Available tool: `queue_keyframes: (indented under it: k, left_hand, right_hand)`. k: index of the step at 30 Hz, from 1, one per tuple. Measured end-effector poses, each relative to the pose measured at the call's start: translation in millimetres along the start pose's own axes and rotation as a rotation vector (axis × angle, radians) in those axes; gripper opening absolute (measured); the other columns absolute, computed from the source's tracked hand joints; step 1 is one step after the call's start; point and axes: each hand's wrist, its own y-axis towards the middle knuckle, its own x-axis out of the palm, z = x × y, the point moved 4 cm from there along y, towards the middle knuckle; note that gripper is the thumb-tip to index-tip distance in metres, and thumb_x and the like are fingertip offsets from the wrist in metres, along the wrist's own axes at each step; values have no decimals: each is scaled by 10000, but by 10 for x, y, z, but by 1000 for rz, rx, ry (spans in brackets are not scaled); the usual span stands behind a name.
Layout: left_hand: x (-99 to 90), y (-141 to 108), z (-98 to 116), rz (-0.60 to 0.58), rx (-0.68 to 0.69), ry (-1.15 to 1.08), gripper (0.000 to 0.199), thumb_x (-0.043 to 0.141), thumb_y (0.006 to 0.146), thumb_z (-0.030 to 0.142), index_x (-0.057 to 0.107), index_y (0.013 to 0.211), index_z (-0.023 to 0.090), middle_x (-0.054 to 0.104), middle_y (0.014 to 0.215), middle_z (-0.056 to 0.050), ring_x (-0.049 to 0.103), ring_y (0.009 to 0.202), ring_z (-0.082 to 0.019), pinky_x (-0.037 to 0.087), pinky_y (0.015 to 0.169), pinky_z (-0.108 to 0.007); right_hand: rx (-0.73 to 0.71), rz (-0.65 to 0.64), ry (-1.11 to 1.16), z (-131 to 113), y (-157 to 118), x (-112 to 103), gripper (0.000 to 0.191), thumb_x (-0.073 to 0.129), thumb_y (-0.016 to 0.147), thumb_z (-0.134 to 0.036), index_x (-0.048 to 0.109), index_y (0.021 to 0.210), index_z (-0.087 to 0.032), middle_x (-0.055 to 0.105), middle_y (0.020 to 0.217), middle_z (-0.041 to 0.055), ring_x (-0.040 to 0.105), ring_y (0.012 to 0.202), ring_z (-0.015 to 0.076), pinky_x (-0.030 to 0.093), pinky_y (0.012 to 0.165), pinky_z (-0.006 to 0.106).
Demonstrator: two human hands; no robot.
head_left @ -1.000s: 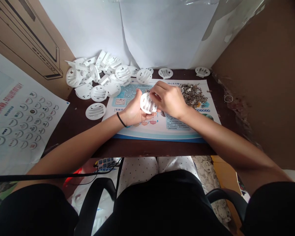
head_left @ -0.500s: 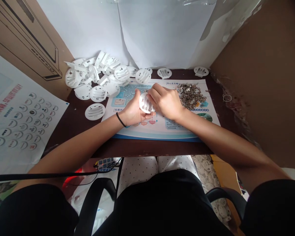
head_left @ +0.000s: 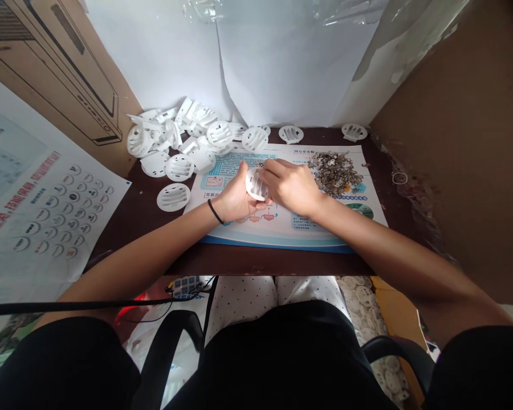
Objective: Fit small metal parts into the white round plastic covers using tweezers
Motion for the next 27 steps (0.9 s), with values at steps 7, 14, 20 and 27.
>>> queue_keyframes:
  k: [7,14,20,27]
  left_hand:
    - [13,-13,27,28,-68,4,706,18,1045,600,558,914,165,579,685,-43,534,518,-132,268,487,-232]
    - [-17,-7,24,31,-79,55,752,-3,1036,614,564,860,153,589,640,-63,540,507,-130,288,488,-233]
    - [-24,-5,1,19,-82,63,746,-16,1038,605,574,939,160,606,650,-58,581,546,-140,331,524,-238]
    - [-49,5,-13,-16,-54,59,686,29,1017,667,517,867,208,577,609,-32,532,467,-130,292,469,-239]
  right_hand:
    - [86,181,241,188,-15,7,306,424,1022,-231,720,1028,-155,711,1056,98,633,862,182,399,678,331]
    - [27,110,116,129,-31,-3,320,437,1003,-189,743,1092,-159,738,1098,95,632,772,157,373,610,321]
    - [-74,-22,49,94,3,-24,345,402,985,-113,740,1052,-125,737,1046,99,574,717,135,281,554,323]
    - [-47,-8,170,128,0,-8,342,412,965,-145,751,1010,-146,727,1119,102,604,764,152,316,550,326]
